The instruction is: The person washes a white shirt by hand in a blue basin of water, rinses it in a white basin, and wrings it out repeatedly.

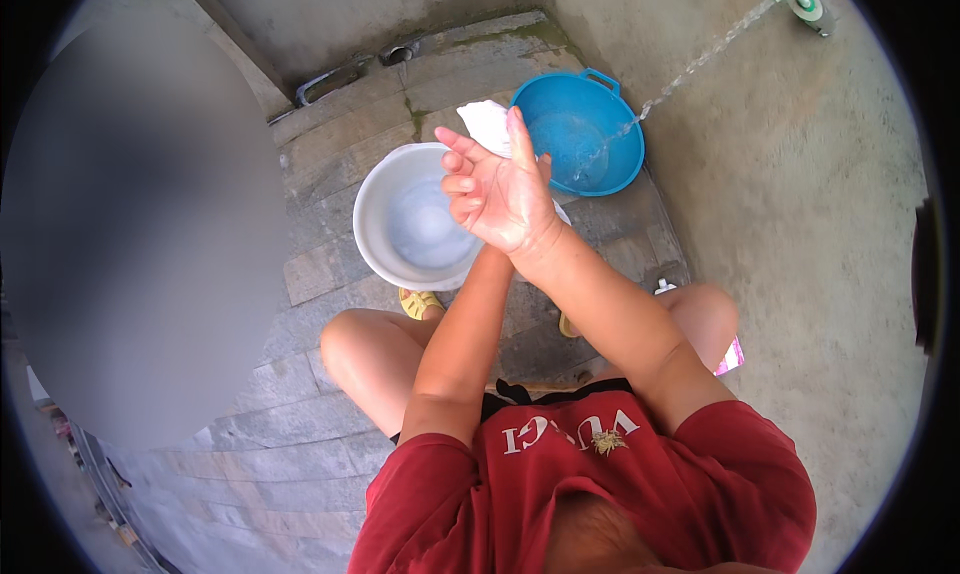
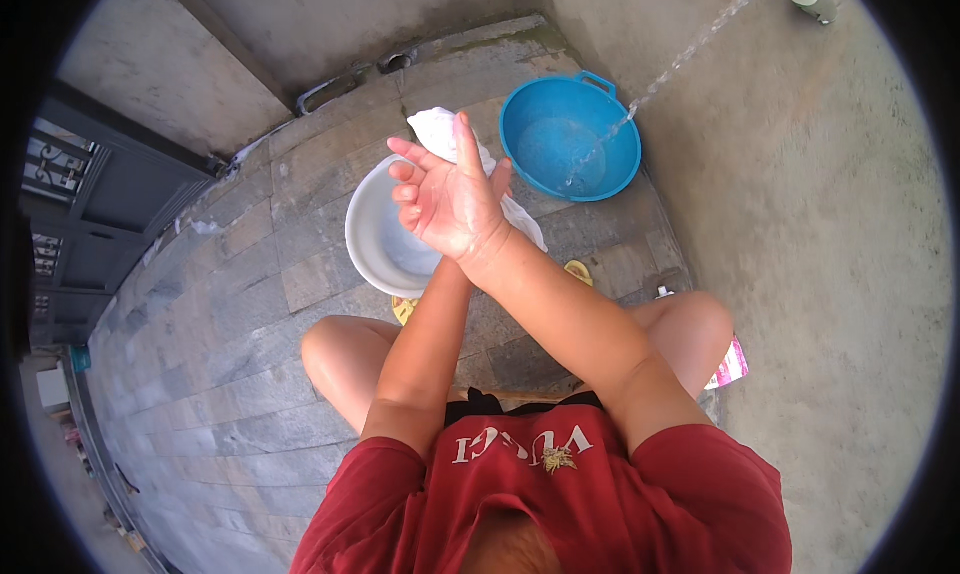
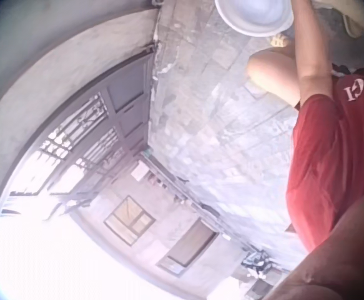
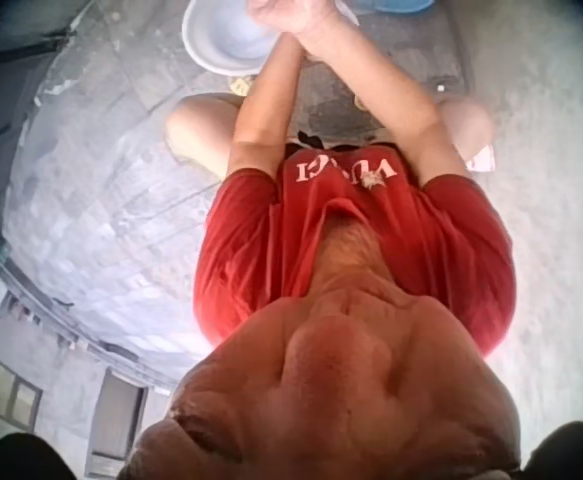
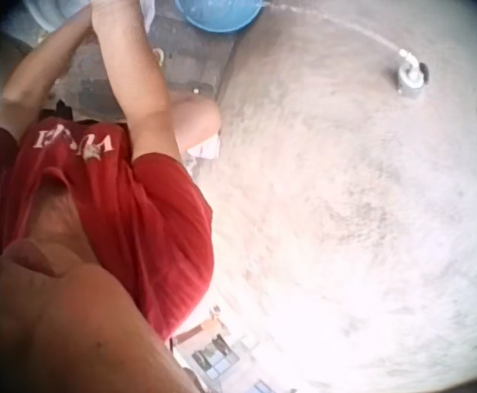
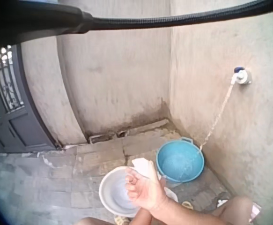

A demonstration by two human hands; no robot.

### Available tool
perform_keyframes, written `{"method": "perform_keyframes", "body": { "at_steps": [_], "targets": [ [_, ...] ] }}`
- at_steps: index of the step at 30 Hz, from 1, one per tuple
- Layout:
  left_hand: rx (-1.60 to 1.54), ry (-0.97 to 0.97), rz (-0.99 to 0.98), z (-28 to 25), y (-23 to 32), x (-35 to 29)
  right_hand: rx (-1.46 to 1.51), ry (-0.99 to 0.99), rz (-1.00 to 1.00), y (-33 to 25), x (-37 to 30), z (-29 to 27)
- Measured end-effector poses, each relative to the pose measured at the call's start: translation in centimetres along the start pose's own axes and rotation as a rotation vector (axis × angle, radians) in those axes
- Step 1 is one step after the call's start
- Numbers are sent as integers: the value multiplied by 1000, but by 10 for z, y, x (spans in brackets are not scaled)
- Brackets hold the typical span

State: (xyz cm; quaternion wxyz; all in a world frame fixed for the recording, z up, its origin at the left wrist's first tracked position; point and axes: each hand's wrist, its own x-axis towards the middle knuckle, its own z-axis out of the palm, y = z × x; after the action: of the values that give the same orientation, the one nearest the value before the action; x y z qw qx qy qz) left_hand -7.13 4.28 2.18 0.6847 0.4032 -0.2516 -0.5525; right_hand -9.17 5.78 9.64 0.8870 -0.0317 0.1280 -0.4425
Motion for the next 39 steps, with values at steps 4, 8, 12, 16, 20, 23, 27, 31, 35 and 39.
{"method": "perform_keyframes", "body": {
  "at_steps": [4,8,12,16,20,23,27,31,35,39],
  "targets": [
    [76,-293,-197,-10,20,16,-1109,-89,-177,-32,-70,23],
    [43,-702,-583,3,57,14,-2528,-70,-1410,-121,-103,-1],
    [-103,-980,-790,21,64,-10,-2831,-367,-1284,-147,-82,4],
    [-290,-1154,-936,33,57,-26,-2800,-822,-1391,-162,-66,34],
    [202,-1194,-738,18,66,-28,-2881,-651,-1266,-195,-86,38],
    [618,-983,-576,-4,75,-29,-2856,-224,-677,-194,-101,15],
    [1395,-907,-29,-1,77,-18,-2428,302,-113,-153,-124,-19],
    [1630,-813,319,5,71,-2,-1603,342,113,-115,-128,-59],
    [1658,-730,351,-5,48,10,-804,373,363,-65,-120,-76],
    [1514,-627,452,-10,10,3,-294,276,343,-38,-120,-80]
  ]
}}
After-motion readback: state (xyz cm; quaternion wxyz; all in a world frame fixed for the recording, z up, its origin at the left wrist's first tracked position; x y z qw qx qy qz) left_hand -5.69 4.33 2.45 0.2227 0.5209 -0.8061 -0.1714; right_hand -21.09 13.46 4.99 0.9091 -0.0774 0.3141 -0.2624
